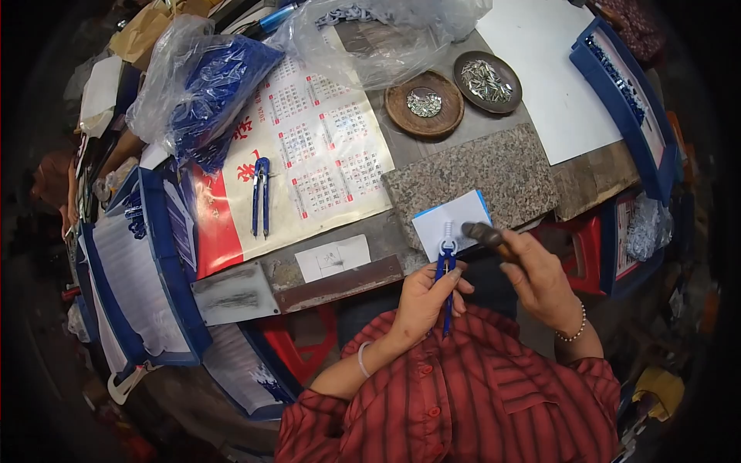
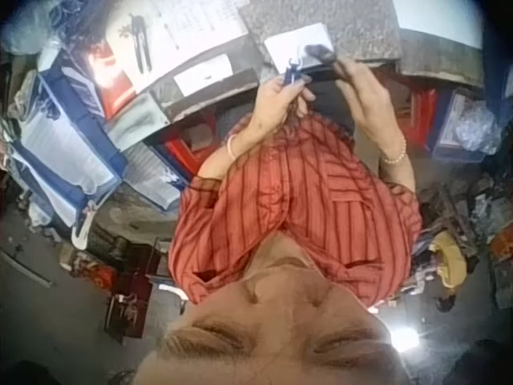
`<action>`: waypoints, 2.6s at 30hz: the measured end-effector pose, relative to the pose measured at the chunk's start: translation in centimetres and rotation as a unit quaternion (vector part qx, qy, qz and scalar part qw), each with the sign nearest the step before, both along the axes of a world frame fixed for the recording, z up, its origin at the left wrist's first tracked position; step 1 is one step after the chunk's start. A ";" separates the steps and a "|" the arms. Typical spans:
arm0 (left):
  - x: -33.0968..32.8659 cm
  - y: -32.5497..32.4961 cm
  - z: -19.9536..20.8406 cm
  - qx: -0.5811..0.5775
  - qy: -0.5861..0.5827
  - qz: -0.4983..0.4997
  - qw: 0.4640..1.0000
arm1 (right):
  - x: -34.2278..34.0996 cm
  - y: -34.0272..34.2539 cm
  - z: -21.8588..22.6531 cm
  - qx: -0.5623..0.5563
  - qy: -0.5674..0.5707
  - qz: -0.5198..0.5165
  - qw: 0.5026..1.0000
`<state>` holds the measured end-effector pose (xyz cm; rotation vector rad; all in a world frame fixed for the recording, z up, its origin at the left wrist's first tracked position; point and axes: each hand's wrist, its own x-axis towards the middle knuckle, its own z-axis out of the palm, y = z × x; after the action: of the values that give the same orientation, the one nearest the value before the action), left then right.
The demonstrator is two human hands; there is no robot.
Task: Assemble small hardware components by attaching metal parts to a blue plastic base using a hammer on a stone block.
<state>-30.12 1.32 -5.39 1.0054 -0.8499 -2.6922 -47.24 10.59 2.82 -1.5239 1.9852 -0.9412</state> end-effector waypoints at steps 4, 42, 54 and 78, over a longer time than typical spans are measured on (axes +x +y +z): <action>0.0 0.1 -0.2 0.010 0.009 0.008 1.000 | 1.0 -0.1 1.6 0.078 0.031 0.054 0.995; 0.5 -0.1 -0.7 0.033 0.018 -0.015 0.999 | 1.4 -0.9 0.7 0.061 0.118 0.098 0.986; 0.8 0.0 -1.5 0.027 0.069 -0.001 0.997 | 1.7 -1.2 2.4 0.097 0.078 0.103 0.987; 0.0 -0.7 -0.1 0.027 0.013 -0.016 0.999 | 0.7 0.1 -1.0 -0.003 0.046 -0.006 0.999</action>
<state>-30.07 0.60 -5.47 0.9745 -0.7986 -2.7636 -46.54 10.68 1.85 -1.5873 2.0593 -0.8981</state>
